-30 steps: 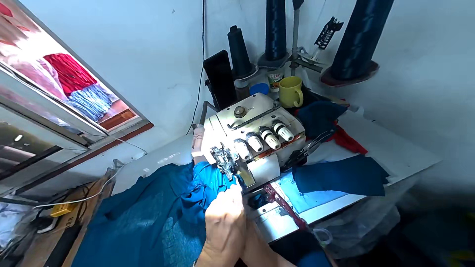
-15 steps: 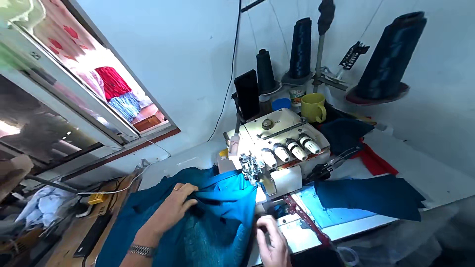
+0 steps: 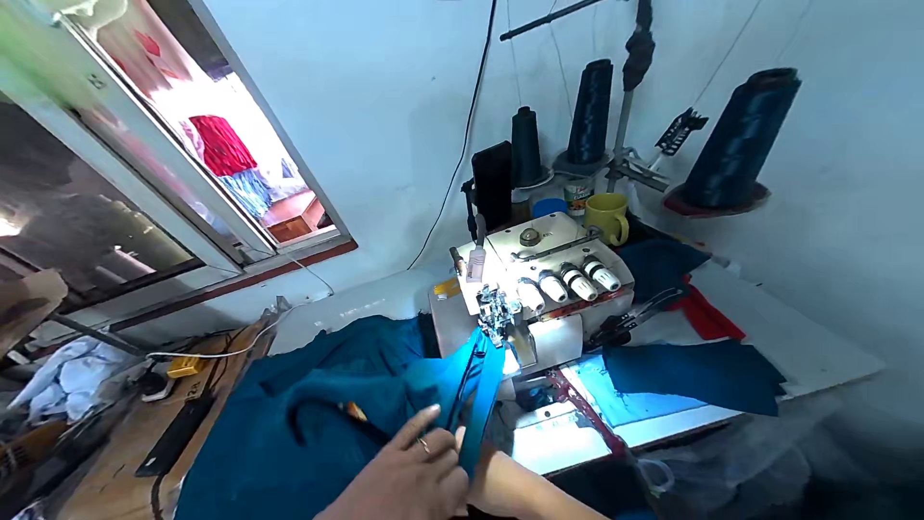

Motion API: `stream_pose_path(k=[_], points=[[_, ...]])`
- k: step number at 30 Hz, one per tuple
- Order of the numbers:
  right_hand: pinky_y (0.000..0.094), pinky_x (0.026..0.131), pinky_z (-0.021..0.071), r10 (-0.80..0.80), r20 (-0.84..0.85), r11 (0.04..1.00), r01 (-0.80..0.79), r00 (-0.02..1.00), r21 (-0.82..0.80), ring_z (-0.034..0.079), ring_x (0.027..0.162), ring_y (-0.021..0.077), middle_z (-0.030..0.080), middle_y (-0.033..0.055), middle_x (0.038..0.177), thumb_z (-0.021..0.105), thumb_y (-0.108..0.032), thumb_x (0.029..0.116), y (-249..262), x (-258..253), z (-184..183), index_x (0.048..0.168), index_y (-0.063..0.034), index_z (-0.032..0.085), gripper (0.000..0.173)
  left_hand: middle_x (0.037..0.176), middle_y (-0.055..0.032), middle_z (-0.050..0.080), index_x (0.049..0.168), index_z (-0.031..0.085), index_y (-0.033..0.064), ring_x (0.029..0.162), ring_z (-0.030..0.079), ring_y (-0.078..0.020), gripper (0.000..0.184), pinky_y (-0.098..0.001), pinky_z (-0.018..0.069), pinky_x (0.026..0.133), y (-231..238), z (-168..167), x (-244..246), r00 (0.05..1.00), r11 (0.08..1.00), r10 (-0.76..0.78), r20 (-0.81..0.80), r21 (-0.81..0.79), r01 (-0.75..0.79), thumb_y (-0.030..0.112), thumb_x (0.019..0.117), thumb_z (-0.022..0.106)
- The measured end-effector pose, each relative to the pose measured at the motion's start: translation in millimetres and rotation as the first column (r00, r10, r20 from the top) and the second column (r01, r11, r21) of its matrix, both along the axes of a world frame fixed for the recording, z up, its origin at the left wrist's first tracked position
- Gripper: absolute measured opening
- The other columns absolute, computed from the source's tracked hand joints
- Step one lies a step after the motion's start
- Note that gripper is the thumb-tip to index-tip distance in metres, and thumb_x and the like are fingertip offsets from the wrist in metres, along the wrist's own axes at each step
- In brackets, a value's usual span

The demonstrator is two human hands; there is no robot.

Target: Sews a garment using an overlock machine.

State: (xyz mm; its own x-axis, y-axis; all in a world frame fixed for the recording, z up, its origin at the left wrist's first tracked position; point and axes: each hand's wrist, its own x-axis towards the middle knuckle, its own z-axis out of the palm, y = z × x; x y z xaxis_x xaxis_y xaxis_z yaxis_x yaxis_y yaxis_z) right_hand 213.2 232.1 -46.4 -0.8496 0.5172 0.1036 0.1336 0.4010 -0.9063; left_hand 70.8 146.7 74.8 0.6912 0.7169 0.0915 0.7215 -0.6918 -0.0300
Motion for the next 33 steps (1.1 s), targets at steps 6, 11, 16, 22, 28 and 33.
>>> stream_pose_path(k=[6,11,16,22,28,33], points=[[0.0181,0.066,0.0526,-0.328,-0.616,0.829,0.531,0.717,0.176,0.062,0.076,0.0061,0.067,0.0071,0.09,0.06,-0.017,0.1003,0.7,35.0,-27.2,0.096,-0.0041,0.072,0.018,0.089,-0.0067,0.061,0.098,0.061,0.0086,0.092,0.06,-0.0194,0.041,-0.0363,0.0448,0.091,11.4,-12.7,-49.0,0.917,0.993,0.104,0.385,0.018,-0.12,0.035,0.1118,0.033],[0.0202,0.068,0.0564,-0.197,-0.674,0.763,0.543,0.712,0.351,0.066,0.083,0.0091,0.068,0.0117,0.113,0.058,-0.018,0.1039,3.4,19.8,11.6,0.107,-0.0051,0.068,0.017,0.092,-0.004,0.059,0.103,0.062,0.01,0.089,0.059,-0.0105,0.035,-0.0237,0.0508,0.081,14.6,-19.9,-56.0,0.849,0.969,0.231,0.475,-0.037,-0.243,0.042,0.1065,0.049],[0.0193,0.059,0.0529,-0.265,-0.646,0.716,0.595,0.716,0.365,0.061,0.067,0.008,0.068,0.0115,0.107,0.061,-0.018,0.101,3.6,-4.2,12.0,0.105,-0.0061,0.071,0.016,0.086,-0.0017,0.06,0.091,0.067,0.0096,0.085,0.06,-0.0105,0.025,-0.0212,0.0515,0.079,22.5,-40.6,-63.5,0.843,0.913,0.303,0.445,0.12,-0.391,0.028,0.1022,0.055],[0.0228,0.066,0.0583,-0.19,-0.644,0.736,0.541,0.742,0.406,0.07,0.081,0.0127,0.07,0.0136,0.11,0.057,-0.011,0.1015,-1.1,-18.9,-4.5,0.105,-0.0026,0.067,0.014,0.085,-0.0011,0.058,0.09,0.063,0.0093,0.083,0.058,-0.0071,0.03,-0.0172,0.0496,0.078,23.2,-42.4,-65.3,0.814,0.901,0.285,0.506,0.148,-0.408,0.033,0.1047,0.051],[0.0276,0.074,0.0584,-0.299,-0.496,0.781,0.507,0.816,0.365,0.067,0.085,0.0185,0.066,0.0137,0.099,0.06,-0.015,0.1003,-6.0,-1.6,-9.5,0.106,-0.003,0.071,0.017,0.085,-0.0022,0.056,0.091,0.061,0.0097,0.084,0.057,-0.0079,0.033,-0.0163,0.048,0.078,16.3,-17.6,-48.9,0.851,0.938,0.147,0.505,0.202,-0.282,0.035,0.1076,0.047],[0.0166,0.071,0.0535,-0.307,-0.535,0.752,0.545,0.787,0.371,0.063,0.079,0.01,0.064,0.0093,0.09,0.061,-0.017,0.1004,-21.8,40.4,8.4,0.093,-0.0035,0.071,0.018,0.085,-0.0041,0.06,0.093,0.065,0.0098,0.085,0.059,-0.0142,0.037,-0.0229,0.0499,0.079,13.4,-11.6,-45.3,0.909,0.955,0.105,0.403,0.215,-0.206,0.042,0.1051,0.051]])
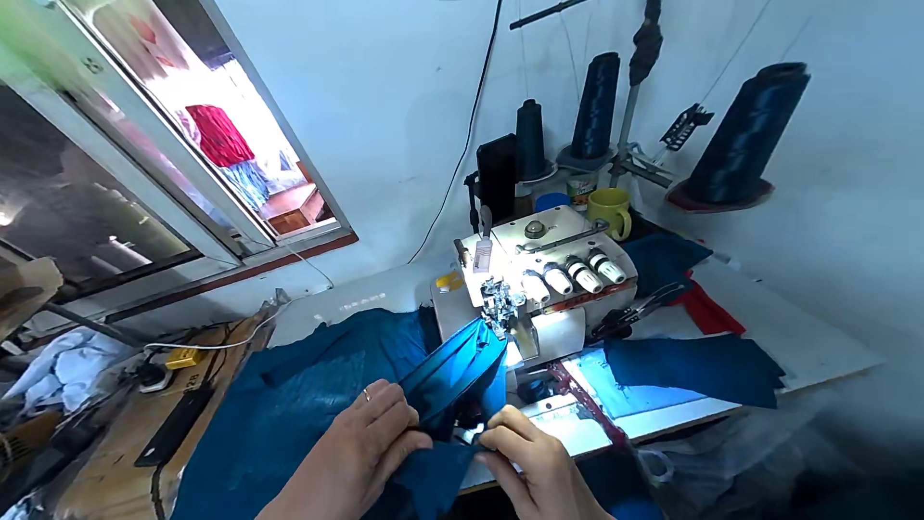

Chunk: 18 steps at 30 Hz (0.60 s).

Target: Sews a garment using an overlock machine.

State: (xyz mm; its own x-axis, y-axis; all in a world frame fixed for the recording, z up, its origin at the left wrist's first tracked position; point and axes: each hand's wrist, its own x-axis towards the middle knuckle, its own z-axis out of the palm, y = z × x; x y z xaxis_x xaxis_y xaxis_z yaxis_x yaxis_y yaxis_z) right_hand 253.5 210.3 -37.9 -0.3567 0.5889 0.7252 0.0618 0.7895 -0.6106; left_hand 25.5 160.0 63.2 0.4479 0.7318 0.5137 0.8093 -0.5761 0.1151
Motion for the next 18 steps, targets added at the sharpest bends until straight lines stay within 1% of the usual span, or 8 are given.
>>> stream_pose_path(k=[2,4,6,8,11,14,16,18], points=[[0.0159,0.071,0.0532,-0.033,0.03,0.999,0.033,0.999,-0.007,0.063,0.079,0.0096,0.064,0.0092,0.091,0.061,-0.018,0.1006,-2.0,10.0,5.3,0.094,-0.0042,0.072,0.018,0.085,-0.0062,0.063,0.099,0.071,0.0089,0.085,0.063,-0.0206,0.044,-0.0308,0.0537,0.079,-4.8,-0.2,1.8,0.992,1.0,0.02,-0.123,-0.005,-0.021,0.05,0.1012,0.053],[0.0169,0.072,0.0536,-0.038,0.054,0.999,0.038,0.998,-0.006,0.064,0.081,0.0108,0.065,0.009,0.09,0.06,-0.018,0.1015,-1.9,13.2,7.3,0.095,-0.0048,0.072,0.019,0.084,-0.0061,0.063,0.095,0.07,0.0096,0.084,0.063,-0.0229,0.035,-0.0357,0.0508,0.08,-10.4,-1.9,3.5,0.977,1.0,0.026,-0.21,-0.002,-0.027,0.038,0.1041,0.051],[0.0193,0.075,0.0548,-0.043,0.072,0.999,0.042,0.996,0.017,0.065,0.084,0.0126,0.065,0.0085,0.091,0.058,-0.018,0.1024,-2.2,11.3,8.0,0.096,-0.0058,0.073,0.02,0.085,-0.006,0.064,0.095,0.07,0.0103,0.083,0.064,-0.0227,0.029,-0.0393,0.0496,0.082,-17.6,-2.2,7.6,0.962,0.995,0.098,-0.255,0.03,-0.093,0.027,0.1052,0.049],[0.0216,0.075,0.0559,-0.063,0.084,0.997,0.059,0.994,0.056,0.066,0.085,0.0144,0.066,0.0076,0.092,0.058,-0.018,0.102,-1.2,6.8,8.9,0.096,-0.0072,0.073,0.02,0.087,-0.0071,0.065,0.1,0.073,0.0101,0.084,0.065,-0.0249,0.03,-0.0454,0.0482,0.083,-26.4,-0.2,13.9,0.936,0.979,0.204,-0.288,0.061,-0.194,0.027,0.1044,0.048],[0.0225,0.077,0.055,-0.068,0.077,0.992,0.059,0.995,0.108,0.065,0.087,0.0159,0.067,0.0062,0.091,0.056,-0.018,0.1025,2.0,-0.7,13.4,0.095,-0.008,0.073,0.02,0.083,-0.0081,0.064,0.101,0.075,0.0107,0.081,0.063,-0.0257,0.033,-0.0479,0.0417,0.085,-38.5,5.8,26.0,0.927,0.955,0.294,-0.233,0.035,-0.294,0.032,0.1046,0.05],[0.022,0.079,0.0543,-0.063,0.048,0.987,0.055,0.997,0.154,0.065,0.087,0.0167,0.066,0.0068,0.091,0.055,-0.016,0.1035,2.8,-7.7,21.6,0.095,-0.0068,0.072,0.021,0.087,-0.0127,0.067,0.103,0.077,0.0077,0.084,0.065,-0.0302,0.027,-0.0534,0.0423,0.086,-46.9,10.3,38.6,0.908,0.924,0.37,-0.196,-0.023,-0.382,0.019,0.1022,0.053],[0.0221,0.081,0.0543,-0.058,0.032,0.984,0.052,0.998,0.171,0.065,0.088,0.0173,0.066,0.0076,0.092,0.054,-0.013,0.1036,4.4,-11.4,24.5,0.097,-0.0061,0.072,0.02,0.088,-0.0137,0.067,0.106,0.076,0.006,0.085,0.066,-0.0322,0.025,-0.055,0.0433,0.085,-50.8,12.2,43.0,0.914,0.92,0.366,-0.177,-0.082,-0.384,0.017,0.1015,0.055],[0.0221,0.084,0.056,-0.076,0.027,0.981,0.07,0.997,0.181,0.068,0.092,0.017,0.068,0.0091,0.096,0.053,-0.01,0.1041,9.4,-12.7,23.7,0.106,-0.0055,0.07,0.018,0.084,-0.0134,0.067,0.104,0.076,0.0036,0.083,0.064,-0.031,0.023,-0.0525,0.0422,0.087,-54.2,16.0,44.6,0.951,0.937,0.295,-0.095,-0.164,-0.308,0.02,0.1015,0.059]])
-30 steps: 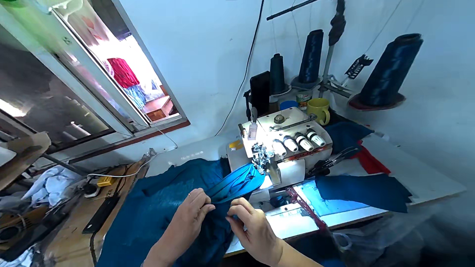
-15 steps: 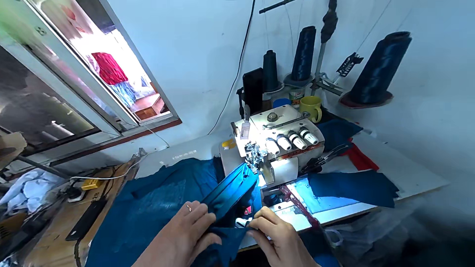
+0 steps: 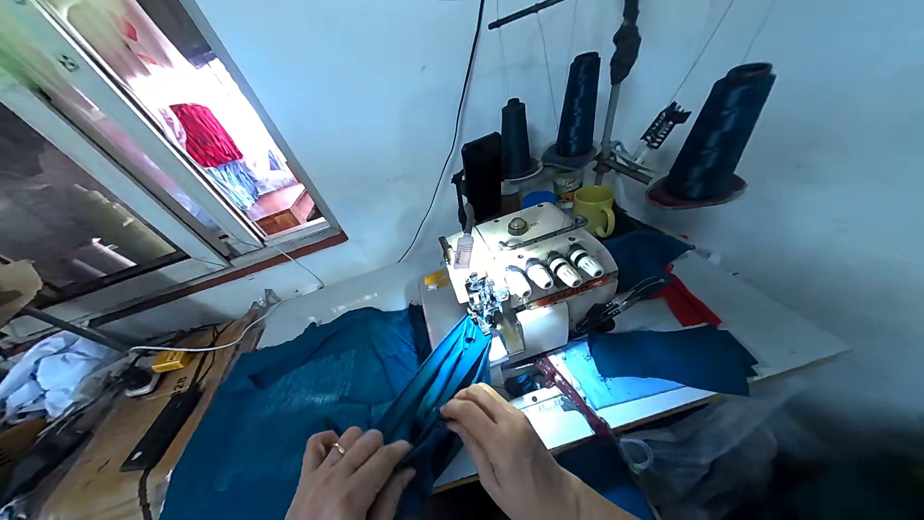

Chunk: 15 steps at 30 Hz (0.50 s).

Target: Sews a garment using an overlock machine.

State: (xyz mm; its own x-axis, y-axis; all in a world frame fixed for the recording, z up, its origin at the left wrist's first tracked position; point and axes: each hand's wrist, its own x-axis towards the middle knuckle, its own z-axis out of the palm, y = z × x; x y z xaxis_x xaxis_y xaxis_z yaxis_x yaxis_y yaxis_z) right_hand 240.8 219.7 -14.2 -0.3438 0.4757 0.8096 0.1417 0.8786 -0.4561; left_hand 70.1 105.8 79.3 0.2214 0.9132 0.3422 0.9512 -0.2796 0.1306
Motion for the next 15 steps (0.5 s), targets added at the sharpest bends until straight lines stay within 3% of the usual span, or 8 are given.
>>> stream_pose_path(k=[2,6,15], points=[[0.0248,0.084,0.0585,-0.054,0.005,0.999,0.054,0.999,0.002,0.072,0.094,0.0174,0.072,0.0112,0.103,0.053,-0.006,0.1023,11.4,0.6,-6.1,0.114,-0.0039,0.071,0.021,0.082,-0.0133,0.067,0.1,0.075,0.0011,0.082,0.061,-0.0282,0.024,-0.0481,0.0393,0.09,-0.3,4.0,-1.0,0.99,0.996,-0.075,0.117,-0.034,0.08,0.018,0.1021,0.058],[0.0241,0.08,0.059,-0.16,-0.031,0.986,0.161,0.987,0.041,0.071,0.089,0.0131,0.073,0.0076,0.098,0.057,-0.006,0.1,42.0,5.0,-21.2,0.11,-0.0038,0.076,0.022,0.083,-0.0116,0.066,0.1,0.072,0.0013,0.087,0.059,-0.0223,0.034,-0.0414,0.0358,0.095,7.2,8.7,-10.4,0.955,0.976,-0.199,0.219,-0.04,0.212,0.024,0.1079,0.048],[0.0243,0.08,0.0572,-0.133,-0.051,0.984,0.138,0.99,0.109,0.067,0.087,0.0148,0.069,0.0083,0.094,0.056,-0.001,0.0966,62.6,11.3,-29.5,0.115,-0.0013,0.075,0.026,0.087,-0.0096,0.064,0.097,0.068,-0.0001,0.095,0.057,-0.014,0.038,-0.0318,0.0313,0.106,22.8,4.2,-0.1,0.848,0.917,-0.369,0.381,-0.002,0.4,0.027,0.1098,0.044]])
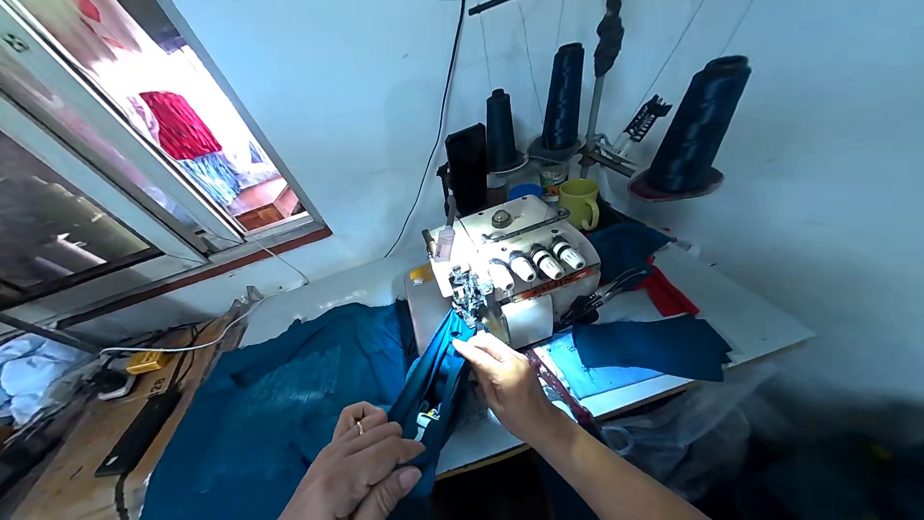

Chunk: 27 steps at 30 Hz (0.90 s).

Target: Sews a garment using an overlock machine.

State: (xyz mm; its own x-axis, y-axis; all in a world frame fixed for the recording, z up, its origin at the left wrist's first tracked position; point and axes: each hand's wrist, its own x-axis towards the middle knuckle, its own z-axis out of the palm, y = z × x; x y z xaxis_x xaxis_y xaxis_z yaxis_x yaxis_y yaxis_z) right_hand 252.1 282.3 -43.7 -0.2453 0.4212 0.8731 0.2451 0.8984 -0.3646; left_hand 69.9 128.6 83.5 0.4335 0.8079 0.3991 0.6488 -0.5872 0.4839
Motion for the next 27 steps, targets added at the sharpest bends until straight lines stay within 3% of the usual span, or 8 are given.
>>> stream_pose_path(k=[4,7,10,15,20,24,27], points=[[0.0249,0.085,0.0574,-0.001,-0.009,1.0,0.0,1.0,-0.021,0.068,0.094,0.0159,0.069,0.0105,0.101,0.057,0.002,0.0927,0.4,4.9,-10.2,0.117,-0.0027,0.075,0.031,0.089,-0.0101,0.066,0.098,0.067,0.0,0.098,0.059,-0.0136,0.037,-0.0311,0.0313,0.109,3.1,-2.6,9.0,0.999,0.999,-0.035,0.023,-0.008,0.035,0.026,0.1099,0.044],[0.0269,0.088,0.0574,0.027,0.013,0.999,-0.026,1.0,-0.044,0.068,0.1,0.0173,0.068,0.0116,0.107,0.06,0.0,0.0918,-0.8,13.1,-20.2,0.118,-0.0061,0.075,0.031,0.084,-0.011,0.066,0.096,0.07,0.0017,0.091,0.062,-0.0205,0.037,-0.0385,0.032,0.109,5.1,-15.9,28.7,0.996,0.997,-0.082,-0.043,-0.016,0.081,0.025,0.1095,0.045],[0.0256,0.084,0.0568,-0.01,0.064,1.0,0.01,0.998,0.005,0.066,0.094,0.0158,0.067,0.0092,0.101,0.058,0.0,0.094,-7.9,23.9,-27.3,0.117,-0.0112,0.076,0.031,0.079,-0.0094,0.065,0.094,0.071,0.0035,0.086,0.063,-0.0241,0.03,-0.0429,0.0335,0.111,5.4,-34.1,55.5,0.982,0.994,-0.111,-0.154,0.006,0.113,0.018,0.1061,0.048],[0.0293,0.074,0.0554,-0.106,0.114,0.994,0.103,0.988,0.032,0.065,0.084,0.0167,0.068,0.0044,0.09,0.056,-0.006,0.0949,-11.4,38.3,-38.0,0.115,-0.0157,0.077,0.031,0.076,-0.008,0.061,0.092,0.072,0.0035,0.082,0.06,-0.0244,0.022,-0.0391,0.0372,0.107,9.8,-58.7,72.9,0.971,0.986,-0.158,-0.178,0.031,0.166,0.012,0.1014,0.053],[0.0304,0.066,0.0542,-0.164,0.136,0.986,0.167,0.977,-0.014,0.064,0.077,0.0173,0.065,0.0027,0.081,0.056,-0.004,0.0928,-8.7,32.3,-36.6,0.115,-0.0136,0.078,0.033,0.078,-0.0069,0.066,0.093,0.073,0.0057,0.081,0.064,-0.0228,0.025,-0.0357,0.0454,0.095,18.0,-59.2,73.4,0.958,0.99,-0.105,-0.266,0.064,0.127,0.015,0.1024,0.052],[0.0326,0.061,0.0502,-0.212,0.135,0.974,0.22,0.968,-0.051,0.062,0.072,0.0189,0.063,0.0031,0.077,0.058,-0.006,0.0928,2.6,22.1,-36.3,0.119,-0.0153,0.077,0.034,0.073,-0.0042,0.065,0.092,0.074,0.0063,0.073,0.062,-0.0197,0.024,-0.0306,0.0488,0.078,30.3,-66.7,75.9,0.963,0.981,0.061,-0.263,0.192,-0.009,0.016,0.1004,0.054],[0.0325,0.057,0.0487,-0.269,0.18,0.958,0.282,0.946,-0.048,0.06,0.064,0.0194,0.06,0.0029,0.07,0.058,-0.005,0.0912,3.7,18.4,-37.3,0.126,-0.017,0.075,0.041,0.074,-0.0035,0.067,0.094,0.076,0.0062,0.073,0.062,-0.0183,0.025,-0.029,0.0495,0.075,35.7,-74.4,76.6,0.963,0.972,0.116,-0.244,0.228,-0.06,0.017,0.0996,0.054]])
